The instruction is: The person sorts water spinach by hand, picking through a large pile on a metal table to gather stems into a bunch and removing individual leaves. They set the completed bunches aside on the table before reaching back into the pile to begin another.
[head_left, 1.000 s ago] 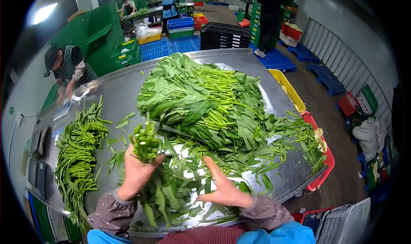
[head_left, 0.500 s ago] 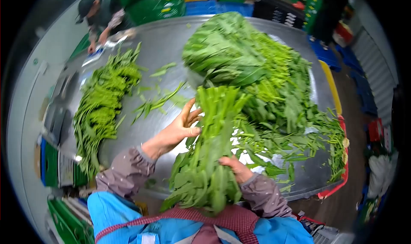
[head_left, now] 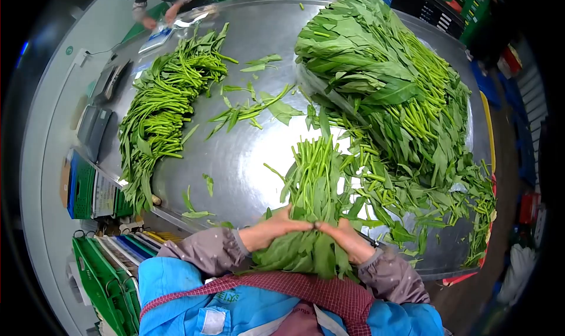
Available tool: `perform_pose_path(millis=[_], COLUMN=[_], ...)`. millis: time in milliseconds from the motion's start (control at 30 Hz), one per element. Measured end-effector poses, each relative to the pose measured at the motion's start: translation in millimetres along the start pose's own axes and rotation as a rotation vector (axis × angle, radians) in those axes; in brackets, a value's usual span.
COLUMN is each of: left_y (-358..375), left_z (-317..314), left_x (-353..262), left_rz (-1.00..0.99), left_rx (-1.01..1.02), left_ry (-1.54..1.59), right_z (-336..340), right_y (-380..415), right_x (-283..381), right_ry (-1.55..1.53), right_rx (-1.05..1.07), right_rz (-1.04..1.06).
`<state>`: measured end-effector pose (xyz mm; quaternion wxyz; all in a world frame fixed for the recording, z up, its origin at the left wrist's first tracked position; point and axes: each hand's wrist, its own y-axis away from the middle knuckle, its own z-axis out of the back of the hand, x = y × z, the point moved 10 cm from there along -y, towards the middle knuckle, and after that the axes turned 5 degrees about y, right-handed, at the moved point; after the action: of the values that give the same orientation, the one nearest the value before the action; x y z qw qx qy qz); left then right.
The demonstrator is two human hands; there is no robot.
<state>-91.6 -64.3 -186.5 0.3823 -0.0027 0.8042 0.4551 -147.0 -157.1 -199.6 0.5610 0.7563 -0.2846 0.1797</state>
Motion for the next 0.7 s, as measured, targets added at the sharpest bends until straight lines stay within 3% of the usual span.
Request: perform_pose_path(millis=[67,100,133,167,200,233,267,333,367,433,467,500,533,600,667,700], left_y=[2.2,16.2,31.5,26.1,14.5,-12.4,-24.7,17.6,25.3,24.4,14.6,12.8,11.1,21.0,27.8,23.4], left_z=[-2.1,-5.7,-6.8,-4.7,4.0,1.1,-9.7,-21.2,-21.7,-19.5,-24.2,-33.6,-34.4,-28.7,-30.6,-34.1], left_x=[-2.4,-27.1,-45.3,-26.3,-6.1,36.5,63.2,-0.1,2.4,7.2,24.0,35.9,32.8,-1.3,4.1,19.8], left_rz=[-0.087,-0.298,-0.502,-0.383,-0.385,-0.214,-0.045,-0.327,-0.216,-0.12,0.075,0.276,0.257,-0.17,-0.12,0.059], left_rx=[-0.003,-0.013,-0.023,-0.067,-0.067,0.117,0.301,0.106,0.091,0.079,0.142,0.207,0.212,0.155,0.151,0.168], left_ry=[0.047,0.091,0.136,0.229,0.232,0.278,0.315,0.108,0.148,0.203,0.42,0.626,0.609,0.25,0.245,0.347], right_z=[-5.3,-4.0,-4.3,0.4,5.1,7.0,5.3,9.8,9.2,9.3,6.0,9.2,8.3,-5.9,-6.2,2.5], right_y=[24.9,42.6,38.5,24.7,13.4,-1.8,-1.2,30.0,28.4,3.7,-3.0,-5.4,0.9,33.7,21.4,13.2], right_x=[53.3,71.5,62.5,41.7,25.1,-7.4,-11.2,33.9,25.2,-11.2,-18.5,-27.6,-15.6,30.2,3.5,-13.2], right_ry=[0.218,0.167,0.159,0.118,0.082,-0.062,-0.057,0.324,0.309,0.144,0.078,-0.027,-0.023,0.163,0.134,0.077], right_rx=[-0.095,-0.21,-0.212,-0.23,-0.246,-0.197,-0.197,-0.493,-0.494,-0.277,-0.171,-0.256,-0.26,-0.264,-0.205,-0.25], right_rz=[0.505,0.682,0.671,0.566,0.466,0.134,0.144,0.743,0.722,0.385,0.242,0.089,0.114,0.437,0.385,0.347])
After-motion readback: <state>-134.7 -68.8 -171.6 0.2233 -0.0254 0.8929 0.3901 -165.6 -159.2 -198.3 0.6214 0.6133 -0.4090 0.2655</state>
